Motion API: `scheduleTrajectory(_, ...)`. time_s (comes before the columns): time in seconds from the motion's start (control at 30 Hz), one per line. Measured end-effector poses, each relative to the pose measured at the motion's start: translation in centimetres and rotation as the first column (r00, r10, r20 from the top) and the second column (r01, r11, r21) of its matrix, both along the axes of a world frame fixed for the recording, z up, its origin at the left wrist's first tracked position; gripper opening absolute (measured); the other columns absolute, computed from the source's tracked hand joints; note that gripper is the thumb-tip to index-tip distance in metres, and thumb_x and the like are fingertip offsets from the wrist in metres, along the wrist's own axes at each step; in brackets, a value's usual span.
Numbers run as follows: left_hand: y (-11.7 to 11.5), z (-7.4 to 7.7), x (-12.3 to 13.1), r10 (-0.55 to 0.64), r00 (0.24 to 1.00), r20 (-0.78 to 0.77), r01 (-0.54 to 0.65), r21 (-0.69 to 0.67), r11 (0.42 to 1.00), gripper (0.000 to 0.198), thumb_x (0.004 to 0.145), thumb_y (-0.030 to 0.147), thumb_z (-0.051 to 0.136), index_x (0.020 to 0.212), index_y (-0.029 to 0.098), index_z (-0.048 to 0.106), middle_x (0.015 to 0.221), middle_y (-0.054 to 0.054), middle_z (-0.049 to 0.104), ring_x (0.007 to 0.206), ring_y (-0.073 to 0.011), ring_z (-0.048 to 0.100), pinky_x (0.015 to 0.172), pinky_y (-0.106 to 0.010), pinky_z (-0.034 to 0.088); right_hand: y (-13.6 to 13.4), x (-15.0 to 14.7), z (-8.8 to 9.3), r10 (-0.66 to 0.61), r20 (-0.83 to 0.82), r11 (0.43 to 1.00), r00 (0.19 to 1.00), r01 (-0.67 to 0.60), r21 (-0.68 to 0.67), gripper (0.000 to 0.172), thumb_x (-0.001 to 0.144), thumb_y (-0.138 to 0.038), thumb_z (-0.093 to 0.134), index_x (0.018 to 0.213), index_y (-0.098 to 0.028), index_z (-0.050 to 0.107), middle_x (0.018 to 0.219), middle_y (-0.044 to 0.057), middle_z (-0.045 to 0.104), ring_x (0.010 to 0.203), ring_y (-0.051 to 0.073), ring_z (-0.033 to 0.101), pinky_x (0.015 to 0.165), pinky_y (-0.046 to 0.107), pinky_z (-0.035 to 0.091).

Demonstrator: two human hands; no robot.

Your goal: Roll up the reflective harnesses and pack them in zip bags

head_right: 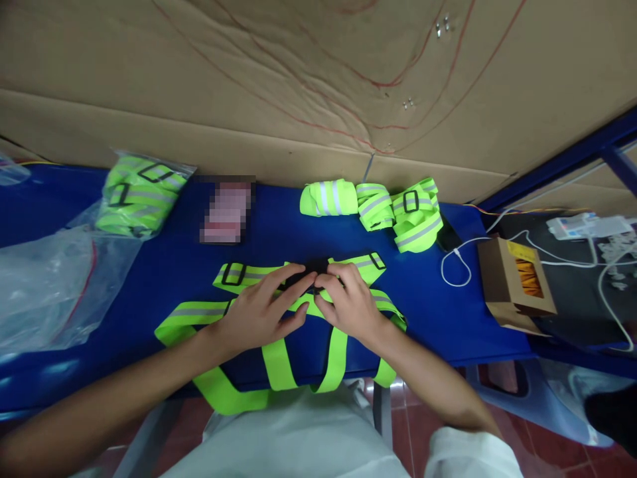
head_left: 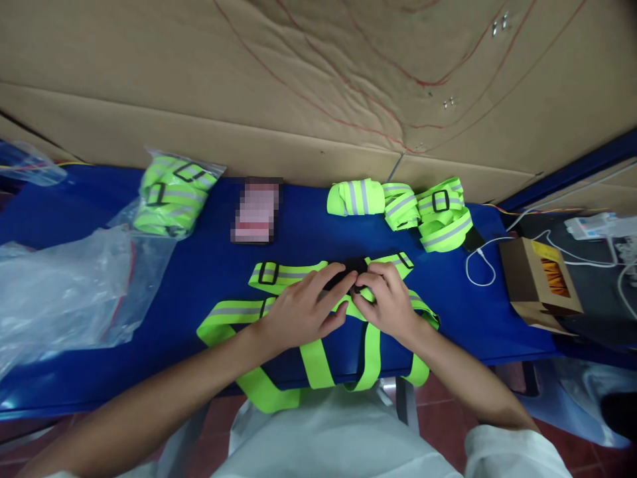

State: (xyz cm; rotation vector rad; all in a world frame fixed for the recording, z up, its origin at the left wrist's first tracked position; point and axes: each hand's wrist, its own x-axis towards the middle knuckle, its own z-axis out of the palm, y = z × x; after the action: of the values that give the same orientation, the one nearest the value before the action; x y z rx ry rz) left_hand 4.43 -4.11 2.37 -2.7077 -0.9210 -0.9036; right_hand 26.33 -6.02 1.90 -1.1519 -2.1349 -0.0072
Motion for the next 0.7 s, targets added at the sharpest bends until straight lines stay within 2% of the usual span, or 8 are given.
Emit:
scheduleTrajectory(0.07, -0.1, 0.1, 0.0, -0.004, 0.999, 0.053, 0.007, -0.047, 0.999, 0.045, 0.095, 0.024, 0.060, 0.139, 0.017, 0.053, 0.128, -0.016, 0.065, 0.112, -0.0278, 0.070, 0.075, -0.033, 0.063, 0.1, 0.0, 0.0, 0.005, -0.041, 0.999, 0.999, -0.006, -0.036, 0.028, 0.091, -0.018, 0.064, 0.116, -0.025, 0.055, 0.107, 0.008, 0.060, 0.102, 0.025, 0.063, 0.082, 0.041, 0.058)
scheduleTrajectory(0.13, -0.2, 0.3, -0.1, -0.006, 0.988, 0.156, 0.031, -0.159, 0.987, 0.046, 0.095, 0.020, 0.061, 0.139, 0.019, 0.052, 0.134, -0.017, 0.059, 0.119, -0.0275, 0.065, 0.083, -0.034, 0.063, 0.3, 0.1, 0.1, 0.004, -0.088, 0.998, 0.996, -0.009, -0.066, 0.032, 0.091, -0.019, 0.064, 0.121, -0.025, 0.053, 0.111, 0.010, 0.060, 0.106, 0.026, 0.063, 0.085, 0.042, 0.057)
scheduleTrajectory(0.23, -0.3, 0.8, -0.1, 0.051, 0.944, 0.326, 0.082, -0.382, 0.921, 0.049, 0.095, 0.021, 0.063, 0.142, 0.020, 0.048, 0.144, -0.018, 0.048, 0.130, -0.0273, 0.057, 0.099, -0.039, 0.058, 0.6, 0.1, 0.5, -0.022, -0.167, 0.998, 0.986, 0.013, -0.055, 0.033, 0.090, -0.017, 0.065, 0.121, -0.024, 0.053, 0.112, 0.009, 0.060, 0.106, 0.025, 0.063, 0.087, 0.042, 0.056)
scheduleTrajectory(0.33, 0.0, 0.8, -0.2, 0.154, 0.900, 0.408, 0.131, -0.589, 0.797, 0.063, 0.094, 0.032, 0.069, 0.149, 0.021, 0.041, 0.149, -0.018, 0.044, 0.137, -0.0285, 0.050, 0.108, -0.043, 0.053, 0.6, 0.3, 0.9, -0.064, -0.227, 0.998, 0.972, 0.061, -0.020, 0.032, 0.089, -0.015, 0.066, 0.117, -0.024, 0.055, 0.109, 0.008, 0.061, 0.106, 0.025, 0.063, 0.087, 0.041, 0.055)
scheduleTrajectory(0.43, 0.6, 0.4, -0.2, 0.245, 0.882, 0.403, 0.178, -0.765, 0.619, 0.088, 0.089, 0.048, 0.075, 0.159, 0.024, 0.029, 0.156, -0.017, 0.043, 0.139, -0.0293, 0.051, 0.115, -0.045, 0.047, 0.6, 0.5, 1.1, -0.104, -0.235, 0.994, 0.966, 0.106, -0.003, 0.032, 0.087, -0.016, 0.068, 0.115, -0.025, 0.056, 0.108, 0.007, 0.061, 0.106, 0.026, 0.063, 0.087, 0.043, 0.055)
scheduleTrajectory(0.53, 1.0, 0.1, -0.2, 0.281, 0.902, 0.327, 0.180, -0.878, 0.444, 0.105, 0.082, 0.057, 0.079, 0.164, 0.027, 0.020, 0.162, -0.013, 0.044, 0.146, -0.0325, 0.047, 0.121, -0.048, 0.040, 0.5, 0.6, 1.2, -0.118, -0.242, 0.992, 0.963, 0.125, 0.012, 0.034, 0.086, -0.017, 0.070, 0.116, -0.026, 0.056, 0.110, 0.008, 0.060, 0.106, 0.027, 0.063, 0.087, 0.045, 0.055)
scheduleTrajectory(0.63, 1.1, 0.4, -0.1, 0.296, 0.918, 0.265, 0.164, -0.931, 0.326, 0.097, 0.079, 0.057, 0.081, 0.159, 0.029, 0.035, 0.153, -0.008, 0.057, 0.141, -0.0324, 0.054, 0.117, -0.045, 0.044, 0.6, 0.7, 1.5, -0.094, -0.253, 0.995, 0.963, 0.095, -0.009, 0.041, 0.087, -0.017, 0.072, 0.123, -0.027, 0.055, 0.114, 0.009, 0.058, 0.111, 0.028, 0.060, 0.090, 0.045, 0.055)
scheduleTrajectory(0.7, 1.2, 0.8, -0.1, 0.313, 0.908, 0.279, 0.178, -0.933, 0.314, 0.081, 0.079, 0.053, 0.082, 0.149, 0.026, 0.050, 0.139, -0.006, 0.068, 0.130, -0.0306, 0.063, 0.112, -0.042, 0.048, 0.6, 0.9, 1.8, -0.075, -0.264, 0.994, 0.962, 0.050, -0.101, 0.049, 0.087, -0.023, 0.076, 0.131, -0.028, 0.053, 0.120, 0.011, 0.056, 0.112, 0.028, 0.059, 0.091, 0.045, 0.056)
